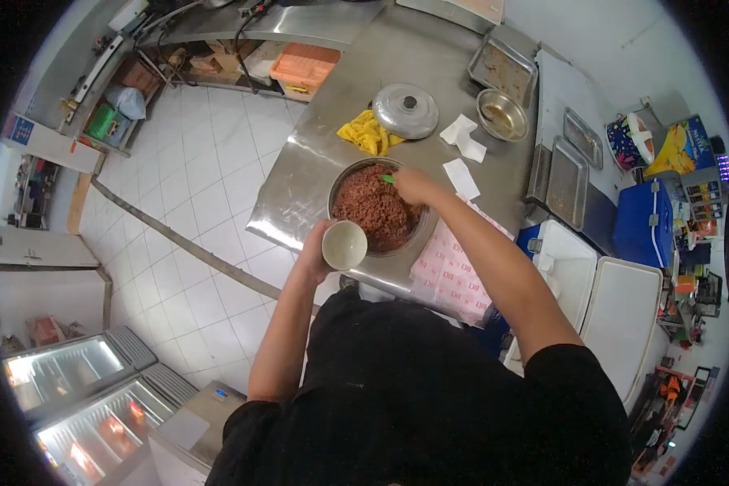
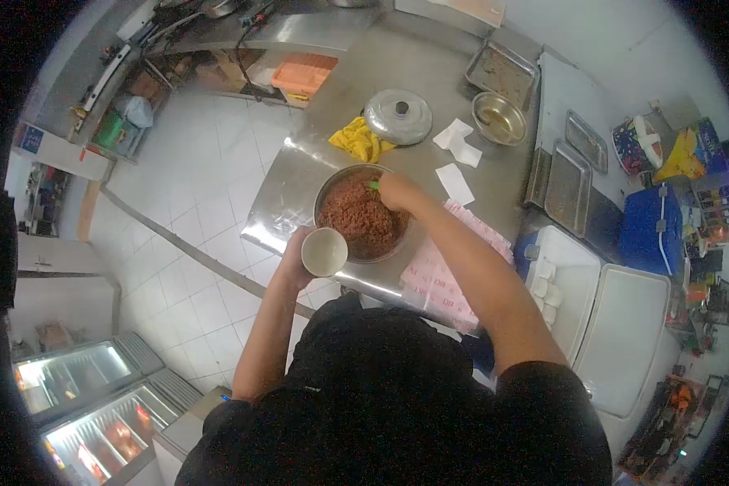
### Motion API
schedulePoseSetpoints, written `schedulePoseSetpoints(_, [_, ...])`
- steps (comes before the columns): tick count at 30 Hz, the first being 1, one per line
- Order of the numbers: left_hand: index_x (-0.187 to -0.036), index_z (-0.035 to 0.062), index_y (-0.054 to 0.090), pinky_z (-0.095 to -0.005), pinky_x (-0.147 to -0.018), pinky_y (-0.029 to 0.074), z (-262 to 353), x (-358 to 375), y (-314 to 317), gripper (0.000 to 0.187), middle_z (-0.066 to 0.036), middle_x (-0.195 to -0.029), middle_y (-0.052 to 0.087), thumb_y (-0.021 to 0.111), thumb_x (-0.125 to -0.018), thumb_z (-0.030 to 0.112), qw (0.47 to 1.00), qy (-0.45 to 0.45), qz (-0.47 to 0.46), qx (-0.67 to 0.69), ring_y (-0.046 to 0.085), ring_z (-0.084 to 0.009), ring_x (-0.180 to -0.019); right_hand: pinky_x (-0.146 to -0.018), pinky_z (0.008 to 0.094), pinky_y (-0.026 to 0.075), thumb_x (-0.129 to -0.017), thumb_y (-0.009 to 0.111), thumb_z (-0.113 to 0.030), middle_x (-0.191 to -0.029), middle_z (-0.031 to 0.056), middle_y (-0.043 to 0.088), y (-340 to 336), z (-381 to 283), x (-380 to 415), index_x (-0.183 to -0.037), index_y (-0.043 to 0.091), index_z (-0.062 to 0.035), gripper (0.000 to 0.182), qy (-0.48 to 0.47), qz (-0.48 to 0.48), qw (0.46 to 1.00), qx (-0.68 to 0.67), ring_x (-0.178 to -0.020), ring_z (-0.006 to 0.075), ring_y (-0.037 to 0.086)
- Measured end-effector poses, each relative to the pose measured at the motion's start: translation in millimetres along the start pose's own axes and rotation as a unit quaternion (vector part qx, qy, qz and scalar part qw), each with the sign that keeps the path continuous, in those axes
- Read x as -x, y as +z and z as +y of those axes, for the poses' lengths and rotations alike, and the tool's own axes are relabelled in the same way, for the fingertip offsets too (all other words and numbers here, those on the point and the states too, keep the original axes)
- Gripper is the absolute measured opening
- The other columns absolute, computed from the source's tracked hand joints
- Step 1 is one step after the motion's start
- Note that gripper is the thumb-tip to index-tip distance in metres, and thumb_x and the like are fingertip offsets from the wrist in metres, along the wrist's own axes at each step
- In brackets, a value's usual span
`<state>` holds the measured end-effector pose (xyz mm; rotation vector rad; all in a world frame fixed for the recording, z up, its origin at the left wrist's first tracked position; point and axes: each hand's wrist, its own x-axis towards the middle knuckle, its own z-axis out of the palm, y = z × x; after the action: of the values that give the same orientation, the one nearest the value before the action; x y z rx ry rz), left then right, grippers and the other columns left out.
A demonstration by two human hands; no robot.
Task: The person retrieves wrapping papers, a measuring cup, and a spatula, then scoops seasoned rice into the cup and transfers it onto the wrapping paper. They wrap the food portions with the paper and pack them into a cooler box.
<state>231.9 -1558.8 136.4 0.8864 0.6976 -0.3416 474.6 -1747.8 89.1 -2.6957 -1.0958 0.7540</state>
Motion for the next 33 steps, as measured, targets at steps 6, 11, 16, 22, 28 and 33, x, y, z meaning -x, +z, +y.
schedulePoseSetpoints(6, [-0.132, 0.0163, 0.061, -0.0385, -0.076, 0.057, 40, -7, -18, 0.052, -0.006, -0.117, 0.069, 0.053, -0.094, 0.052, 0.989, 0.046, 0.068, -0.125, 0.069, -0.0215, -0.101, -0.073, 0.0559, 0.057, -0.1, 0.042, -0.013, -0.091, 0.0283, 0.07, -18, -95, 132, -0.15, 0.04, 0.0025, 0.052, 0.117, 0.028, 0.993, -0.016, -0.085, 0.0453, 0.071])
schedulePoseSetpoints(11, [-0.148, 0.0149, 0.051, -0.041, -0.083, 0.057, 34, -22, -47, 0.068, -0.01, -0.131, 0.062, 0.058, -0.092, 0.053, 0.985, 0.133, 0.089, -0.064, 0.067, -0.0235, -0.109, -0.072, 0.0535, 0.058, -0.101, 0.043, -0.011, -0.093, 0.0251, 0.073, -7, -90, 145, -0.144, 0.045, 0.0062, 0.047, 0.077, -0.006, 0.997, 0.009, -0.083, 0.0413, 0.073])
schedulePoseSetpoints(16, [-0.143, 0.0051, 0.055, -0.0413, -0.089, 0.055, 32, 30, -27, 0.064, -0.014, -0.127, 0.065, 0.054, -0.095, 0.048, 0.987, 0.062, 0.097, -0.113, 0.067, -0.024, -0.111, -0.071, 0.0536, 0.058, -0.101, 0.043, -0.014, -0.091, 0.0208, 0.073, -88, -81, 125, -0.134, 0.059, -0.0024, 0.038, 0.054, 0.065, 0.993, 0.079, -0.084, 0.0393, 0.073])
schedulePoseSetpoints(22, [-0.117, 0.0063, 0.069, -0.0368, -0.066, 0.058, 7, 27, 7, 0.046, -0.01, -0.102, 0.069, 0.057, -0.093, 0.045, 0.985, 0.038, 0.1, -0.139, 0.07, -0.0209, -0.084, -0.075, 0.0536, 0.056, -0.099, 0.047, -0.014, -0.098, 0.0244, 0.072, -40, -45, 31, -0.13, 0.06, -0.0041, 0.035, 0.057, 0.06, 0.996, 0.027, -0.089, 0.0423, 0.072])
schedulePoseSetpoints(28, [-0.108, 0.0024, 0.075, -0.0354, -0.064, 0.058, 19, 8, 8, 0.049, -0.011, -0.092, 0.072, 0.065, -0.087, 0.046, 0.968, 0.066, 0.169, -0.171, 0.071, -0.022, -0.076, -0.079, 0.054, 0.056, -0.098, 0.046, -0.01, -0.099, 0.0286, 0.07, -15, -30, 38, -0.132, 0.056, -0.001, 0.036, 0.059, 0.03, 0.997, -0.043, -0.092, 0.045, 0.07])
schedulePoseSetpoints(33, [-0.105, 0.0023, 0.076, -0.0345, -0.064, 0.058, 41, -13, 1, 0.049, -0.012, -0.093, 0.073, 0.065, -0.087, 0.046, 0.975, 0.098, 0.148, -0.133, 0.072, -0.0223, -0.077, -0.074, 0.0579, 0.056, -0.098, 0.045, -0.01, -0.094, 0.0295, 0.07, -6, -101, 131, -0.154, 0.035, -0.0026, 0.058, 0.144, 0.039, 0.988, -0.042, -0.086, 0.0431, 0.072])
